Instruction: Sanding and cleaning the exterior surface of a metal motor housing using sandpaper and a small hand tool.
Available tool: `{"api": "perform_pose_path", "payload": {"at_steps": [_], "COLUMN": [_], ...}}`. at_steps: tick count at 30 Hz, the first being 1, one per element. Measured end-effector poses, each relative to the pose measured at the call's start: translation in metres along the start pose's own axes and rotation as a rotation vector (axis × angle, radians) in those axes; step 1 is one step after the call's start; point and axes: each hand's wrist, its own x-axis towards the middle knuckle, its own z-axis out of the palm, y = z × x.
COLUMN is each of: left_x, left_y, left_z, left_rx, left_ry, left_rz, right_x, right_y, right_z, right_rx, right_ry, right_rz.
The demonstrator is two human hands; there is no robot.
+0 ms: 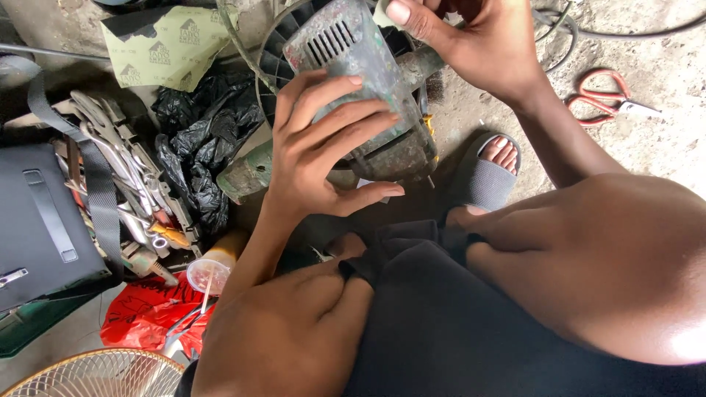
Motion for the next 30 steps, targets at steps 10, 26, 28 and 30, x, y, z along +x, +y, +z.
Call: {"api": "perform_pose_path", "payload": {"at_steps": [10, 26, 28, 30], "left_x": [-0.003, 0.001, 0.001, 0.003], "left_y": [0.003, -0.001, 0.000, 0.004], "left_z": [0.004, 0.010, 0.010, 0.010], "left_rx": [0.046, 0.051, 0.023, 0.018], "left_ry": [-0.142, 0.103, 0.116, 0.124], "left_rz": [-0.032, -0.070, -0.107, -0.130], "right_x": [0.000, 0.009, 0.012, 0.014], "right_y": [-0.006, 0.007, 0.000, -0.016], "right_z": [0.000, -0.022, -0.022, -0.019], "right_rx": [0.009, 0.526, 0.680, 0.944], "right_ry": [-0.023, -0.136, -0.178, -0.325], "right_rz": [0.030, 0.056, -0.006, -0.083]}}
